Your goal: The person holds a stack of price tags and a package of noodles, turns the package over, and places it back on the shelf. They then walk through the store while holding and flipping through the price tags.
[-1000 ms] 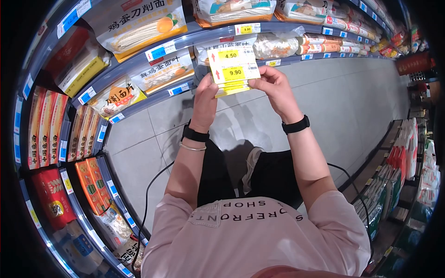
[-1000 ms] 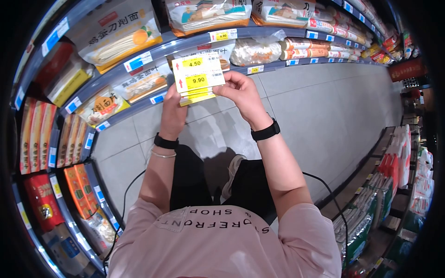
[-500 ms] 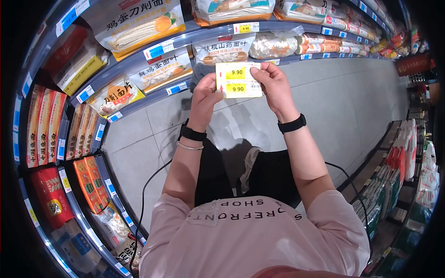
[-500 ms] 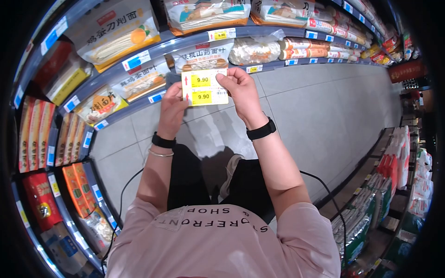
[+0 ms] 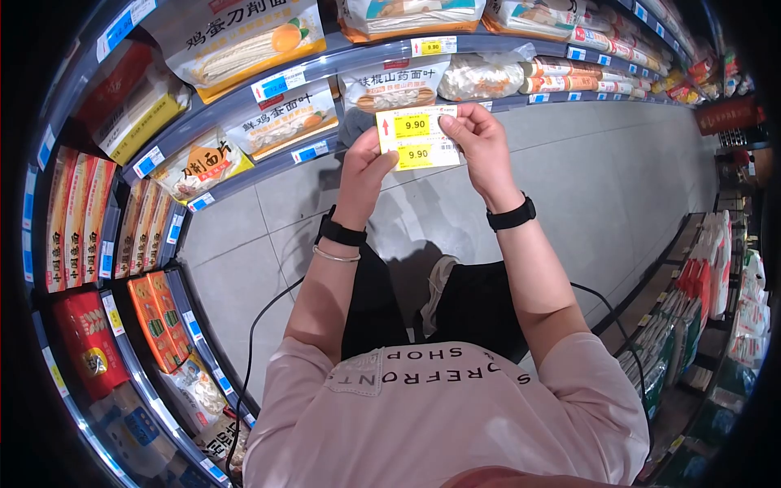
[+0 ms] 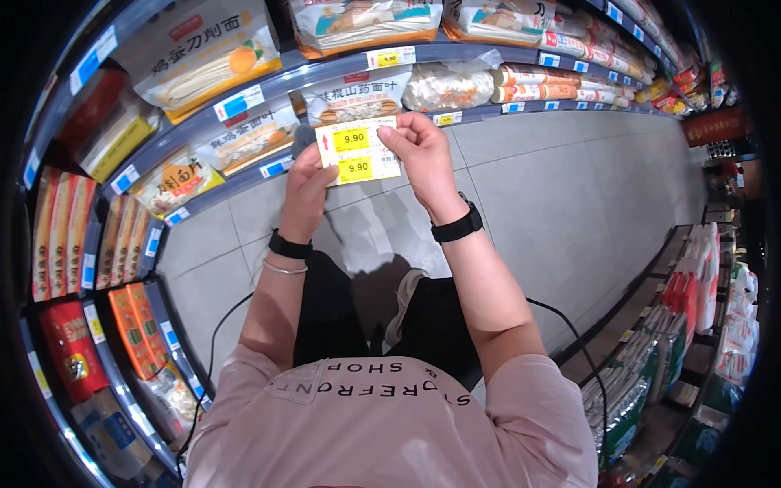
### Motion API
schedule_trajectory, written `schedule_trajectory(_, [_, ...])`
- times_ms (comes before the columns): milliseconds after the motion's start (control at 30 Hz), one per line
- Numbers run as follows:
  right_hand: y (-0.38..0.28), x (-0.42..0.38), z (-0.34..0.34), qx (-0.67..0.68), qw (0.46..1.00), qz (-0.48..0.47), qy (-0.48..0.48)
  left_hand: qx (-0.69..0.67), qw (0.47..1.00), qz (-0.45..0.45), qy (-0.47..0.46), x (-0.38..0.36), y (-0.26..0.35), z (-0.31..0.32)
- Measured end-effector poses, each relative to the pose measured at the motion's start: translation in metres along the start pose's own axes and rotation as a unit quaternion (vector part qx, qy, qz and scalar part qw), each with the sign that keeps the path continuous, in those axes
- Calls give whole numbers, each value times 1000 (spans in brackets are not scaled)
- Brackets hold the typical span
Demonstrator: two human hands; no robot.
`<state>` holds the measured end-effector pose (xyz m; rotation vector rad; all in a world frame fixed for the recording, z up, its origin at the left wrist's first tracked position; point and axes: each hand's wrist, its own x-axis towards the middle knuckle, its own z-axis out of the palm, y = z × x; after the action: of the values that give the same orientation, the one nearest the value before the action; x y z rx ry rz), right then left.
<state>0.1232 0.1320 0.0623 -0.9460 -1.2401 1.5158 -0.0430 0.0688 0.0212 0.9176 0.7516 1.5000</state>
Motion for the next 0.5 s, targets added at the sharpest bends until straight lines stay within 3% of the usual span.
schedule_trajectory(500, [0,2,3,-6,1000,-1,2,12,1000,-4,5,0,1,-3])
